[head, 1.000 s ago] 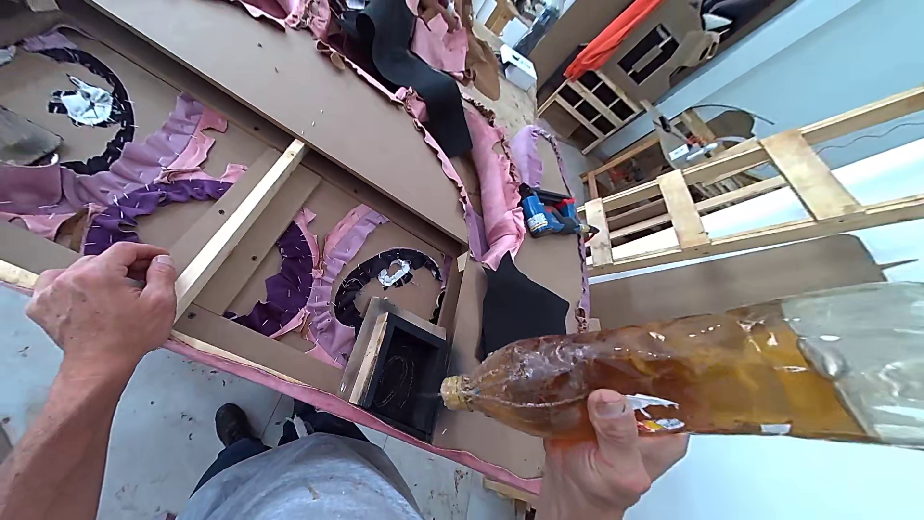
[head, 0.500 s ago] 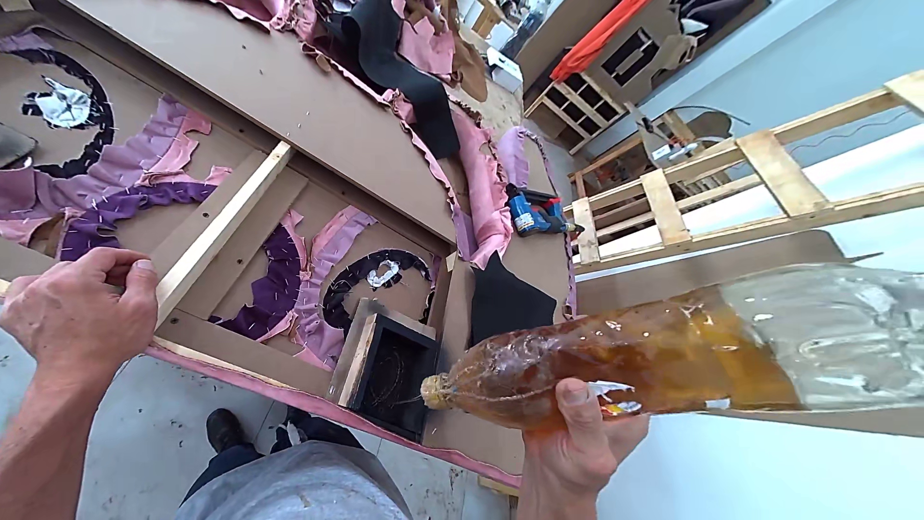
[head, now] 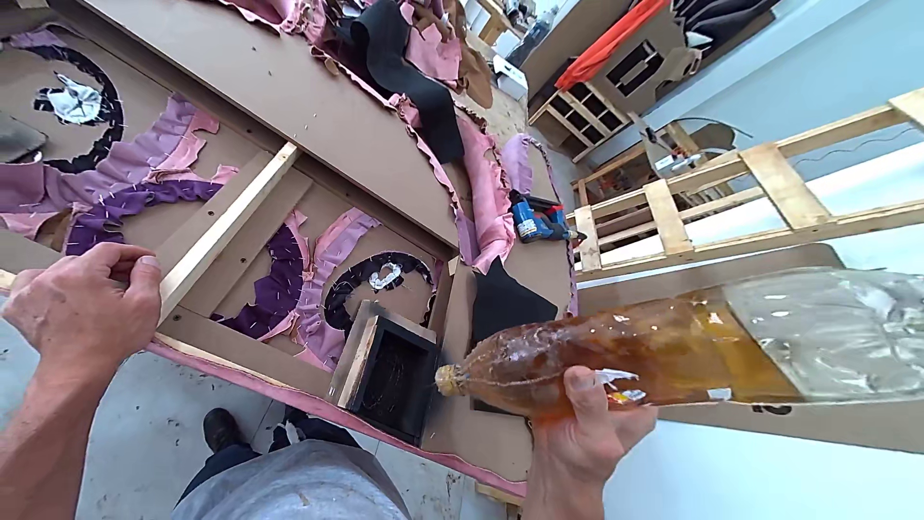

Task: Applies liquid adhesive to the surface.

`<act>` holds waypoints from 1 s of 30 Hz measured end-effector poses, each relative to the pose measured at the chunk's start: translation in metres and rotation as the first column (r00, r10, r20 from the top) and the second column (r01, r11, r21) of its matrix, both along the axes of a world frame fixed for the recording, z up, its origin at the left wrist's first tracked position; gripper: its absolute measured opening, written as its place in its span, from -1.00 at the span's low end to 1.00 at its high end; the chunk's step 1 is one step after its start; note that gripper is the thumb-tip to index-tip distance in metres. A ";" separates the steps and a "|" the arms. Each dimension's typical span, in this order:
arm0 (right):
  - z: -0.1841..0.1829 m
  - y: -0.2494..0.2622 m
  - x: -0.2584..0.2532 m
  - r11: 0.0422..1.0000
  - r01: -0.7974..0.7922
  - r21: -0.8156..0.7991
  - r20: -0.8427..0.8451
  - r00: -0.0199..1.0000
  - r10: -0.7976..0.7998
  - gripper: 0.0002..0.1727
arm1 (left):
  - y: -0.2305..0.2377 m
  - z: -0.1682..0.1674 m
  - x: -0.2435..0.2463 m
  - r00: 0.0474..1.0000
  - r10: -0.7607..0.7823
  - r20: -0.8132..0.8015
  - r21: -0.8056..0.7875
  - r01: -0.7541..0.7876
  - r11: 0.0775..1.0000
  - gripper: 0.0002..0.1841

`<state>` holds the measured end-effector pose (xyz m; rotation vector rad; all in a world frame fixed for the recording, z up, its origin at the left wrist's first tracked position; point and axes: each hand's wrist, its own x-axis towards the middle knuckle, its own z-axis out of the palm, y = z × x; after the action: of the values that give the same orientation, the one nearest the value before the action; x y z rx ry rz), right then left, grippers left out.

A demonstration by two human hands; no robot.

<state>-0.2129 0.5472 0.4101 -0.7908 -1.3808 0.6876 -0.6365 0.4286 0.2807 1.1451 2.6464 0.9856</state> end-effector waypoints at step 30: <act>-0.027 0.025 -0.006 0.820 -0.134 -0.557 -0.246 0.969 -0.008 -0.58 | 0.001 -0.015 -0.006 0.995 -0.080 0.064 0.147 0.070 0.987 -0.48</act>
<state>-0.2191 0.5721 0.3826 -1.0929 -0.9821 1.2441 -0.6425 0.4301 0.2655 1.2047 2.4938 1.1967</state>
